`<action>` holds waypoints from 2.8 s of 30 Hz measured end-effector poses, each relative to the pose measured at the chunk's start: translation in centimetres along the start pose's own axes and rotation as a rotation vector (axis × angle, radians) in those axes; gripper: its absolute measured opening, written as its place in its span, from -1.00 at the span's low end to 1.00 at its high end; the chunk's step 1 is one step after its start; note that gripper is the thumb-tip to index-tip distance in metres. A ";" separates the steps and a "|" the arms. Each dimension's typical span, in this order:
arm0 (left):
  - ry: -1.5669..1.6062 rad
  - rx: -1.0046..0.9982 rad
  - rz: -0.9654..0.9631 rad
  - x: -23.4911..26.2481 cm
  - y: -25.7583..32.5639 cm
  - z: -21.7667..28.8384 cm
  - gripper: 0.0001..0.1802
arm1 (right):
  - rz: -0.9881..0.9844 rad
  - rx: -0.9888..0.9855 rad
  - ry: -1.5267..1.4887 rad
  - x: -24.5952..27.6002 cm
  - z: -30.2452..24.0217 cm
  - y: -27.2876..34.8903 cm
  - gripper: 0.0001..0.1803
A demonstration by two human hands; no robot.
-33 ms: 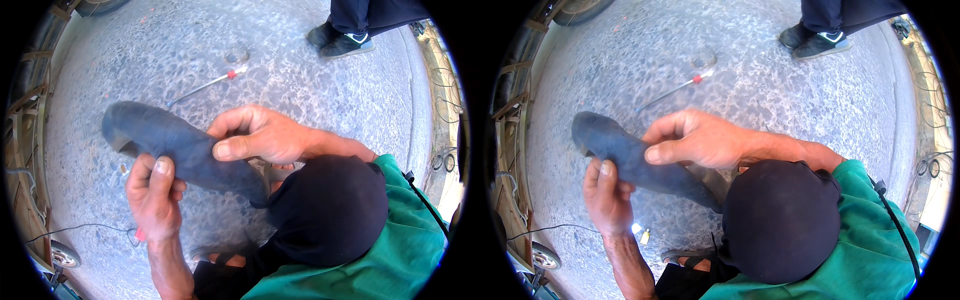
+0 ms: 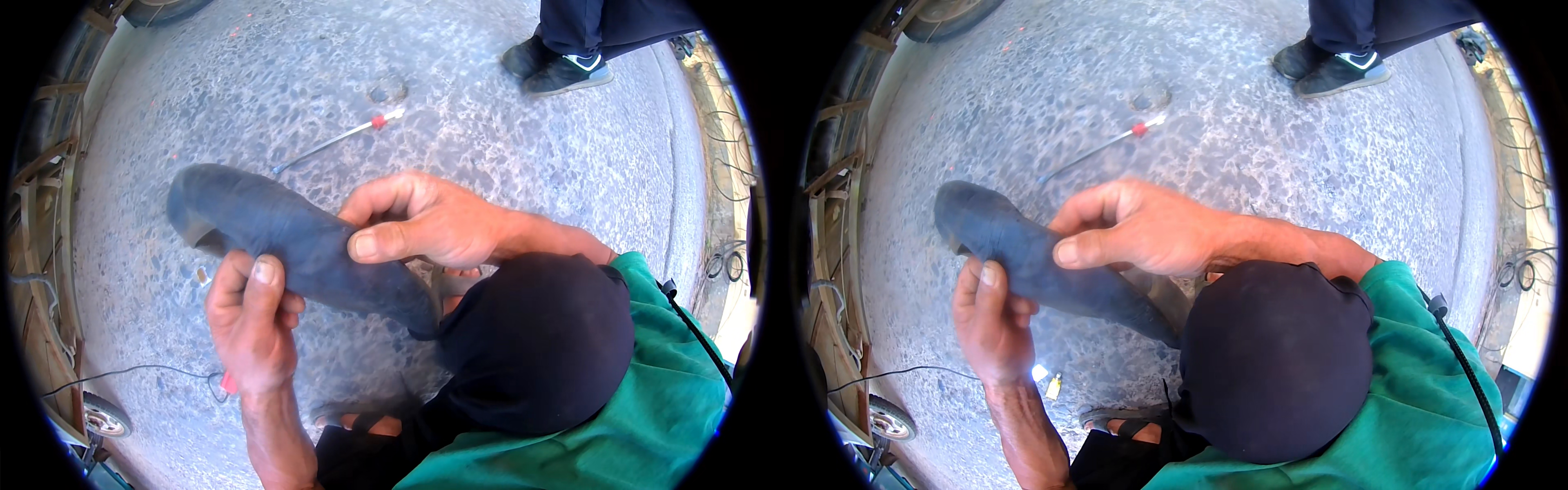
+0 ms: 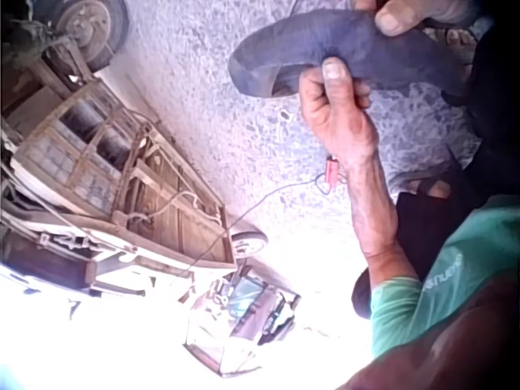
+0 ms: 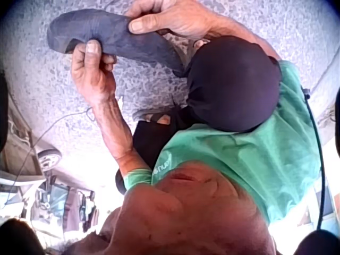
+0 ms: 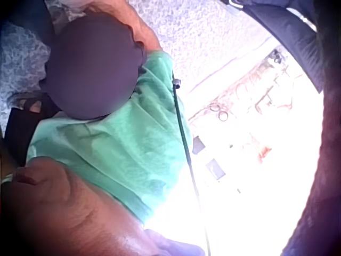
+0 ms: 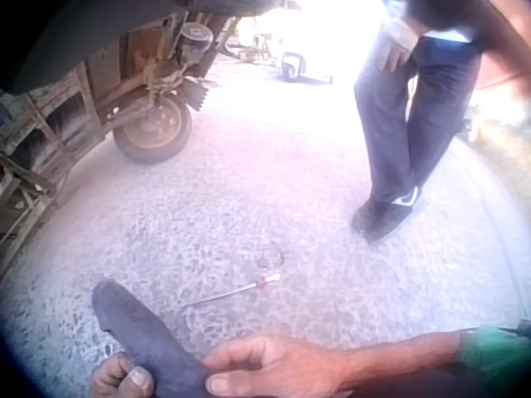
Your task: The person inspects a black rubber tire tube, then uses a red electric grinding tool to roughen the surface around a puncture. They apply a liquid from a yellow tube and place a patch over the damaged area, pressing it down to secure the repair.
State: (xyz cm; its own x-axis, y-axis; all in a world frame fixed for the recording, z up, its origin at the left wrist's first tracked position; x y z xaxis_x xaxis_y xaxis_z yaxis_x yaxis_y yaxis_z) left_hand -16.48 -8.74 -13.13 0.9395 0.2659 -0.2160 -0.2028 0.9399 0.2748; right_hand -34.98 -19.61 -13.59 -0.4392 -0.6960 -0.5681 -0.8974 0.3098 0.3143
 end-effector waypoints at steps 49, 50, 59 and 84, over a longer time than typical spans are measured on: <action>0.157 -0.062 0.040 0.9 -1.3 -3.1 -0.69 | 0.079 0.196 0.853 -0.9 -1.5 -2.2 -0.52; 0.131 -0.066 0.141 -0.3 -1.9 -2.6 -0.73 | 0.104 0.128 0.876 -0.8 -2.2 -1.9 -0.55; -0.161 -0.020 0.132 -2.3 -7.4 -2.6 -0.63 | 0.197 0.143 0.443 3.4 -1.1 -1.2 -0.70; -0.507 0.131 -0.202 1.6 -5.1 -5.0 -0.61 | 0.355 0.194 -0.186 7.4 0.4 0.8 -0.60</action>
State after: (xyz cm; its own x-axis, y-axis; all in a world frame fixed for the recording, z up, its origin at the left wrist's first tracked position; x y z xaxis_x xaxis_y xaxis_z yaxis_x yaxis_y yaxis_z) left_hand -15.34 -12.02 -19.55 0.9777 -0.0833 0.1927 0.0001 0.9182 0.3962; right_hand -38.97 -24.23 -17.79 -0.7055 -0.4016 -0.5839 -0.6734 0.6366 0.3758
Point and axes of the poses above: each hand's wrist, its own y-axis away from the middle knuckle, its own x-axis out of the back of the hand, z = x × y, the point moved 2 cm from there along -y, towards the middle knuckle, and after that the axes turned 10 degrees about -z, right-handed, at the moved point
